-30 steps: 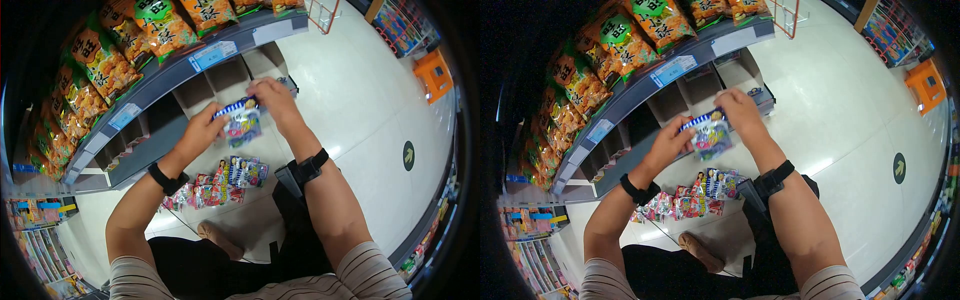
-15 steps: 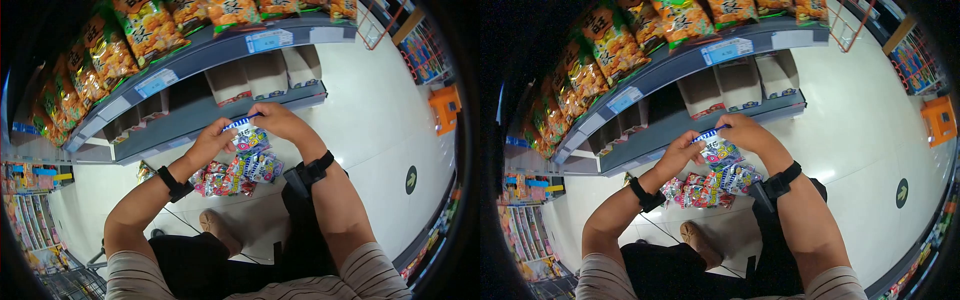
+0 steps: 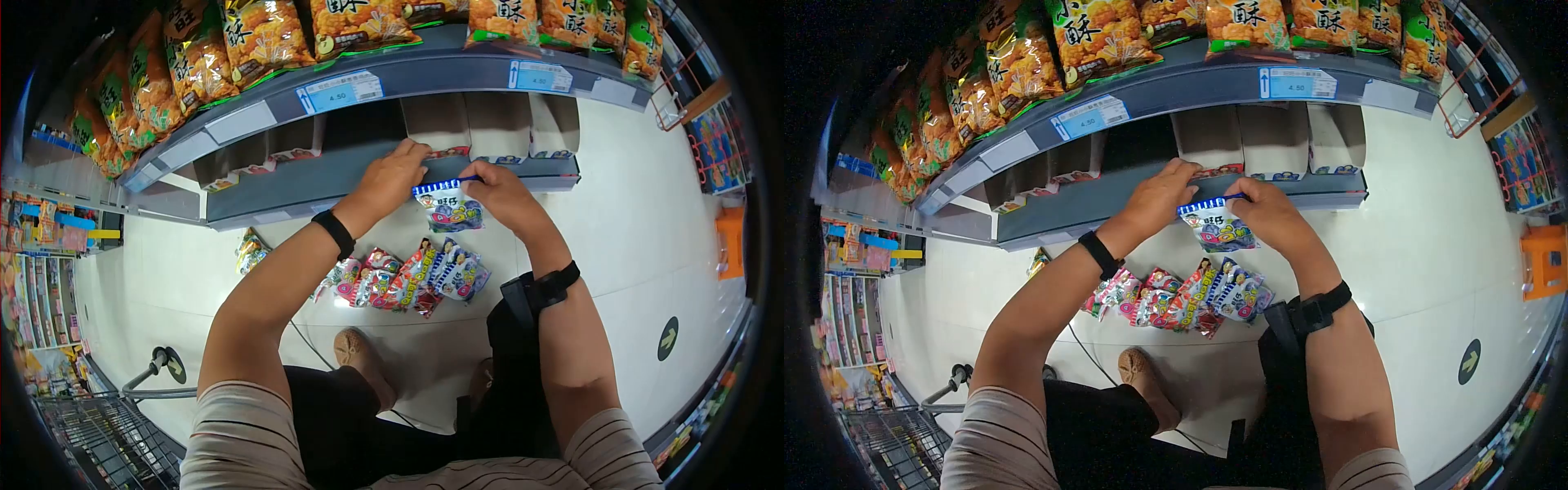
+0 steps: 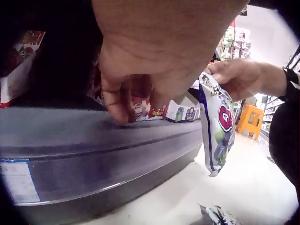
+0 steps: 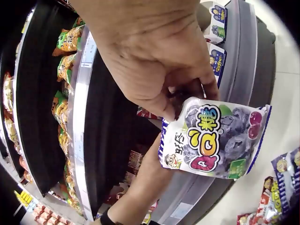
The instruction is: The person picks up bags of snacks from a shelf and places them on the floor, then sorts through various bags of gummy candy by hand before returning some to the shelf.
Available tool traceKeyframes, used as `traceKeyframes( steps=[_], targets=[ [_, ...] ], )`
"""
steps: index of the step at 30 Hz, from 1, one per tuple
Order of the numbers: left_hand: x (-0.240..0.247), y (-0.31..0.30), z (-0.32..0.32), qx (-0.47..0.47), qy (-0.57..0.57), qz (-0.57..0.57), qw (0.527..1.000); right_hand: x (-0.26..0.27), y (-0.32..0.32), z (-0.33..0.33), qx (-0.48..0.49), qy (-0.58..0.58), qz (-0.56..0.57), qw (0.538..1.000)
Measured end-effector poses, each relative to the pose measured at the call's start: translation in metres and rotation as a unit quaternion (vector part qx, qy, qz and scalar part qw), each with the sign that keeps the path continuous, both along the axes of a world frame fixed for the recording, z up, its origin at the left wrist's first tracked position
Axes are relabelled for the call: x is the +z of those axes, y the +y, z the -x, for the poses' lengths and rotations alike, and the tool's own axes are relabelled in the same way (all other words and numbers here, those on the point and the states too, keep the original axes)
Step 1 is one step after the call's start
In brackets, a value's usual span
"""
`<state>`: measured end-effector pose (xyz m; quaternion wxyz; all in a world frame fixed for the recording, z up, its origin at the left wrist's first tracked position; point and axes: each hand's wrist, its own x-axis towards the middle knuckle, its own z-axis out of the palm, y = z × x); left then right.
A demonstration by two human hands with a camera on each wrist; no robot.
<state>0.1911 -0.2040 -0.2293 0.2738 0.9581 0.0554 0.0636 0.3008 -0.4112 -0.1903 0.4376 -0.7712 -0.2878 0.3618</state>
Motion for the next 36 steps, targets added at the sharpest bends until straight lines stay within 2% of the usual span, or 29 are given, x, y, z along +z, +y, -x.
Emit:
traceKeyframes(
  steps=[2,5,7,9,12,14,18,25,28,31,33,36],
  targets=[
    [0.001,0.004,0.001,0.011,-0.028,0.037,0.999,0.000,0.004,0.001,-0.002,0.006,-0.002,1.000],
    [0.001,0.039,0.007,0.096,-0.138,-0.116,0.979,-0.003,0.007,0.003,-0.001,0.016,-0.004,1.000],
    [0.018,0.070,0.019,0.214,0.007,-0.154,0.965,-0.003,0.009,0.003,0.000,0.029,0.004,1.000],
    [-0.005,0.119,0.039,0.238,0.037,-0.249,0.938,0.000,0.011,0.006,-0.001,0.042,0.003,0.999],
    [-0.013,0.151,0.065,0.225,0.148,-0.262,0.927,-0.001,0.015,0.010,0.011,0.043,0.000,0.999],
    [-0.028,0.152,0.070,0.217,0.092,-0.255,0.938,-0.002,0.019,0.013,0.021,0.041,0.001,0.999],
    [-0.025,0.129,0.064,0.187,0.022,-0.200,0.962,-0.004,0.025,0.017,0.030,0.045,-0.003,0.999],
    [-0.021,0.105,0.047,0.153,0.012,-0.140,0.978,-0.016,0.037,0.021,0.036,0.055,-0.030,0.997],
    [-0.020,0.104,0.051,0.179,-0.040,-0.153,0.971,-0.013,0.043,0.023,0.035,0.060,-0.009,0.997],
    [-0.007,0.137,0.065,0.260,0.070,-0.221,0.937,-0.016,0.045,0.026,0.022,0.082,-0.014,0.996],
    [-0.017,0.175,0.086,0.345,-0.018,-0.248,0.905,-0.014,0.047,0.027,0.024,0.090,-0.018,0.995],
    [-0.017,0.210,0.126,0.336,0.037,-0.253,0.907,-0.016,0.049,0.029,0.027,0.099,-0.021,0.995]
  ],
)
